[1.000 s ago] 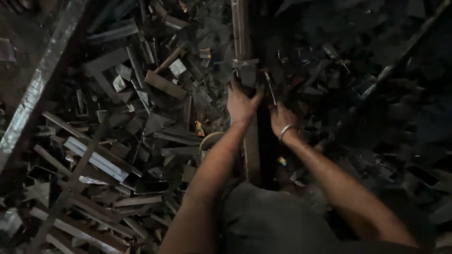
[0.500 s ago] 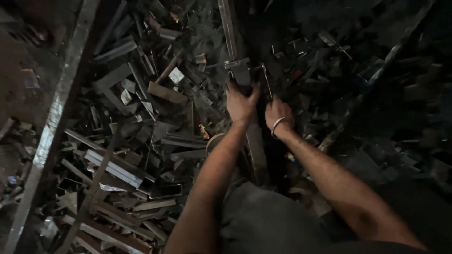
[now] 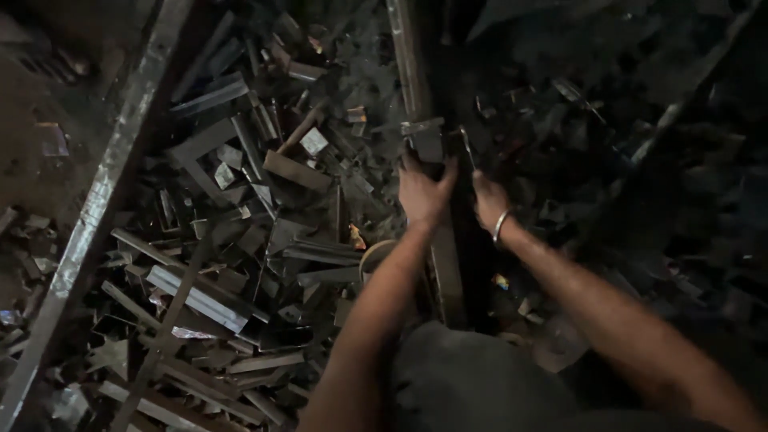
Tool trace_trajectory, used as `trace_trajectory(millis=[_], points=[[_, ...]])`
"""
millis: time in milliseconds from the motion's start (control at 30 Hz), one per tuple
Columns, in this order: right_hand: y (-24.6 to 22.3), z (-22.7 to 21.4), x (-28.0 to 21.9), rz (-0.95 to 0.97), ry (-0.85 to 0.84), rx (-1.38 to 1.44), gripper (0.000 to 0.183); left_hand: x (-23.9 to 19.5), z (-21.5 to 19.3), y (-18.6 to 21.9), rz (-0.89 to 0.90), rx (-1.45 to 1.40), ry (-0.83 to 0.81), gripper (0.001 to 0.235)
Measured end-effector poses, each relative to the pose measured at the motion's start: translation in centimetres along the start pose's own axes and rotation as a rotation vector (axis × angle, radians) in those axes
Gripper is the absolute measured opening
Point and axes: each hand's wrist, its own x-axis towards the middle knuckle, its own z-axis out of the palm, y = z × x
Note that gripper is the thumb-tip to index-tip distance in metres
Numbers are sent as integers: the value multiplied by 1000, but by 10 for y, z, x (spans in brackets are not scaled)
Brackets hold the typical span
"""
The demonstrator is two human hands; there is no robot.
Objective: Tightening a bolt on a metal bracket or hinge attached to a long metal beam using a wrench.
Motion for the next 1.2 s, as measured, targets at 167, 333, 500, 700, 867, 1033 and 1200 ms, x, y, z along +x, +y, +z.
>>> trace_trajectory(millis=[167, 333, 500, 700, 867, 1033, 1200], points=[[-109, -15, -28, 250, -49, -314, 53, 3, 15, -23, -78, 48, -81, 114], [-168, -14, -64, 529, -189, -382, 29, 2, -6, -3, -20, 22, -60, 109], [-55, -28, -62, 134, 73, -423, 54, 6, -20, 22, -106, -29, -68, 104], [-131, -1, -62, -794, 590, -763, 54, 5, 1, 0, 35, 38, -31, 96], [-198, 29, 56, -431, 99, -226, 54, 7, 13, -12, -21, 30, -30, 106], [-183, 36, 103, -576, -225, -72, 55, 4, 9, -12, -33, 42, -57, 107], [-198, 33, 91, -252, -318, 290, 54, 5, 15, -17, -38, 21, -53, 105]])
